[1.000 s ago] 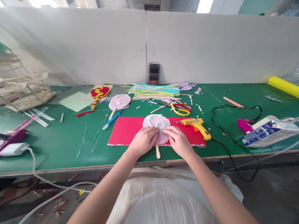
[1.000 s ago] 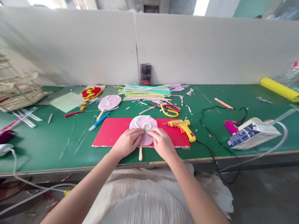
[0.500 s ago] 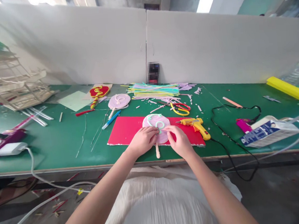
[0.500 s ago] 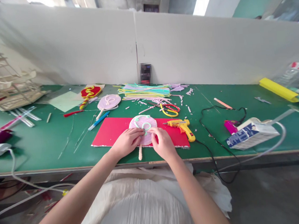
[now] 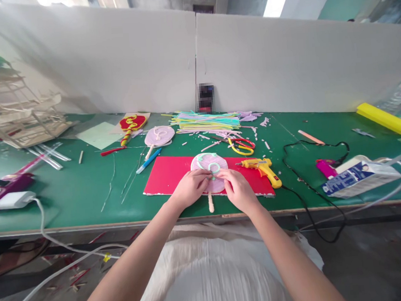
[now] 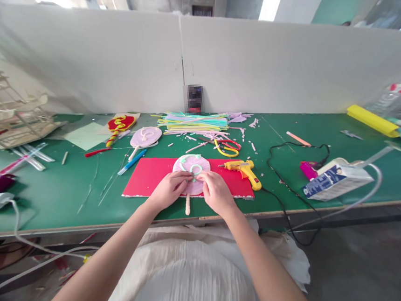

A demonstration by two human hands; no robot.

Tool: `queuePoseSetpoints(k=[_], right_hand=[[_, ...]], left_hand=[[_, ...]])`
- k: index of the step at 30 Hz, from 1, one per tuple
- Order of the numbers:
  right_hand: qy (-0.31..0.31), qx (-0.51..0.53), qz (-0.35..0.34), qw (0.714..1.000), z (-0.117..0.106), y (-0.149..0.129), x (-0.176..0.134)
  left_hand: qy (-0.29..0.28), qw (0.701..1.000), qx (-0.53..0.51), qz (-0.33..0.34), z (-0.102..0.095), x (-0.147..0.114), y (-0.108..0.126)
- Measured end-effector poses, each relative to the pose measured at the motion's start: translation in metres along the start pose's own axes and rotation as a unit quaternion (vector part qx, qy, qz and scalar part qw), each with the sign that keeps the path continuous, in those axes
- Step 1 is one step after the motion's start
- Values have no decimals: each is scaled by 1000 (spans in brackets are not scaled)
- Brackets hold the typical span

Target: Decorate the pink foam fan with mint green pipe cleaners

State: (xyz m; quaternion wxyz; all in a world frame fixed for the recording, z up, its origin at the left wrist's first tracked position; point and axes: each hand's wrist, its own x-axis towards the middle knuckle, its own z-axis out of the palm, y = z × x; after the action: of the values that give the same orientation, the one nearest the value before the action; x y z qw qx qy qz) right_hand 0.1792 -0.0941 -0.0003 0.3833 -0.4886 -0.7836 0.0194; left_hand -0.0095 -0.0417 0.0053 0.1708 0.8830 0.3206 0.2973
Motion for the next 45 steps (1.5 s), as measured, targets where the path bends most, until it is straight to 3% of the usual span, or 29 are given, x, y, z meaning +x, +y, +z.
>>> queuePoseSetpoints(k=[11,16,28,45], right_hand=[[-20,-18,-13,1000,0,2,0],[-16,-19,-14,1000,1,2,0],[-15,-14,-18,1000,2,3,0],[-2,-26,-35,999,8,4,-2]], left_hand=[[4,983,157,89,-5,-13,17],[0,978,169,122,-3,-12,16],[-10,982,153,112,-5,-10,18],[21,991,109,74,-5,-10,16]])
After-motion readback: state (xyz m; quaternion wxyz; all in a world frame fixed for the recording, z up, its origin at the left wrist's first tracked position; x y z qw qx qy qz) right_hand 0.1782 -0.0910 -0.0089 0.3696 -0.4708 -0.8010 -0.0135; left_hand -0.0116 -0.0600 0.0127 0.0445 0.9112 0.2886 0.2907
